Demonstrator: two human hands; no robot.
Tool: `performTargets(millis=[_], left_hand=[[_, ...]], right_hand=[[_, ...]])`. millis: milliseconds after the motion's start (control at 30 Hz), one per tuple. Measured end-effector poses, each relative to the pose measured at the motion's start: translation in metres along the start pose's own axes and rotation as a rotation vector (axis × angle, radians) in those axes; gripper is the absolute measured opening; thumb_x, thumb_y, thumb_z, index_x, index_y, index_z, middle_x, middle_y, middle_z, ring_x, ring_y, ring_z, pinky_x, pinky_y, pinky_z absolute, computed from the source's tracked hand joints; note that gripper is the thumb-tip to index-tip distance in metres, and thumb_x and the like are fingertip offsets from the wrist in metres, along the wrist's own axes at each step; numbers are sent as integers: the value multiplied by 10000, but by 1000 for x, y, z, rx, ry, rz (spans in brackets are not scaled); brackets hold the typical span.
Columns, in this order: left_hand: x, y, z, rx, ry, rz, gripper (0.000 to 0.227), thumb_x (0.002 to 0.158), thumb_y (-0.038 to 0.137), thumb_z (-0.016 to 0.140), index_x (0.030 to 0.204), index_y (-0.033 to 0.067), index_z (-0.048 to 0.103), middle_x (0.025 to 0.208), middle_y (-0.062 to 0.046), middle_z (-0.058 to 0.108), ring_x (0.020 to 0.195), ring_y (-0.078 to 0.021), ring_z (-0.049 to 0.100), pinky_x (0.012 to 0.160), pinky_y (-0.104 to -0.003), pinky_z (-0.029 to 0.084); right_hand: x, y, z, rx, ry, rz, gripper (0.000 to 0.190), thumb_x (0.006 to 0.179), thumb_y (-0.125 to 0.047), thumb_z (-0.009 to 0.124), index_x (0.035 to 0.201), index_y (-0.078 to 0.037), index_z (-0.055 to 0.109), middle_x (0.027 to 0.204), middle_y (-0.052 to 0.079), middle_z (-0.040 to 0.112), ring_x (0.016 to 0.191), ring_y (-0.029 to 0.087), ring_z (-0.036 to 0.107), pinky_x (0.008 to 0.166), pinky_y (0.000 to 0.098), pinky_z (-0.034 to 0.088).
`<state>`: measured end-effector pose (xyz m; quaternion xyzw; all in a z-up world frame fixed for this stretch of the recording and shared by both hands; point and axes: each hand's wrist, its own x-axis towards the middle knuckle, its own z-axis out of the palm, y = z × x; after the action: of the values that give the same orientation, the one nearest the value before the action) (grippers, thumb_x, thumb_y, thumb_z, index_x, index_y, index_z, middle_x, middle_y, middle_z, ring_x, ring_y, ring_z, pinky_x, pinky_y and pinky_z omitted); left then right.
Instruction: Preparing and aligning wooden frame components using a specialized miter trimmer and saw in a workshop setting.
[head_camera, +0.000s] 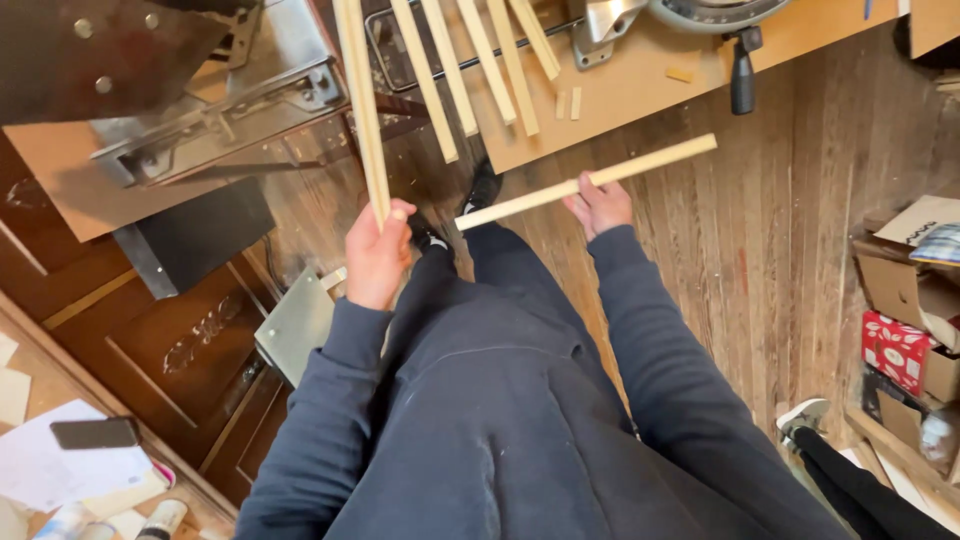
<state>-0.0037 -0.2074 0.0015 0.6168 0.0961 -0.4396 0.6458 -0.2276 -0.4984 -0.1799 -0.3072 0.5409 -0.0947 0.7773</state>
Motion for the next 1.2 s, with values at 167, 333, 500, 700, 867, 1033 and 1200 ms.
performTargets(millis=[167, 333, 500, 700, 867, 1033, 1200], left_hand=[[-16, 2, 3, -65, 62, -20, 230, 1086, 264, 561, 1070, 48, 640, 673, 78, 418, 538, -12, 330, 462, -204, 273], [-18, -1, 3, 22, 35, -12, 283, 1086, 307, 554, 1048, 43, 650, 652, 75, 420, 525, -22, 343, 458, -210, 288], [-16, -4, 1, 109, 30, 4, 319, 1091, 332, 543, 1038, 36, 649, 651, 65, 440, 527, -27, 366, 463, -216, 317], [-14, -8, 10, 138, -19, 20, 472, 1111, 429, 428, 1056, 18, 656, 641, 43, 456, 505, -35, 361, 448, -216, 311], [-12, 3, 25, 127, -63, -45, 698, 1099, 536, 262, 1041, -5, 699, 607, 44, 442, 466, -43, 361, 421, -220, 310], [-5, 0, 36, 178, -143, -85, 668, 1098, 528, 292, 991, 10, 698, 576, 43, 445, 455, -52, 359, 417, -233, 303], [0, -21, 49, 359, -271, -72, 651, 1098, 502, 288, 939, 37, 716, 542, 43, 453, 455, -62, 415, 445, -233, 387]], right_hand=[[51, -6, 21, -134, 115, 3, 227, 998, -152, 750, 955, 51, 658, 872, 127, 718, 711, 183, 705, 672, 305, 628], [77, -5, 33, -93, 139, 9, 215, 949, -162, 752, 930, 23, 645, 825, 116, 730, 696, 191, 735, 632, 307, 632], [71, -16, 43, -177, 197, 40, 245, 965, -195, 744, 975, 28, 644, 840, 135, 722, 713, 213, 741, 637, 321, 640], [64, -8, 26, -103, 131, 56, 247, 943, -207, 678, 1054, 12, 665, 904, 138, 765, 767, 229, 780, 681, 344, 670], [67, -6, 14, -345, 115, 167, 306, 1022, -277, 672, 1003, 29, 673, 848, 128, 713, 677, 204, 702, 625, 343, 631], [9, -29, 44, -445, -349, 112, 317, 1082, -254, 607, 1178, 34, 695, 919, 99, 697, 704, 159, 640, 624, 297, 562], [-95, -78, 133, -482, -681, 105, 371, 974, -197, 566, 1313, -49, 574, 1104, 11, 738, 995, 100, 737, 807, 283, 627]])
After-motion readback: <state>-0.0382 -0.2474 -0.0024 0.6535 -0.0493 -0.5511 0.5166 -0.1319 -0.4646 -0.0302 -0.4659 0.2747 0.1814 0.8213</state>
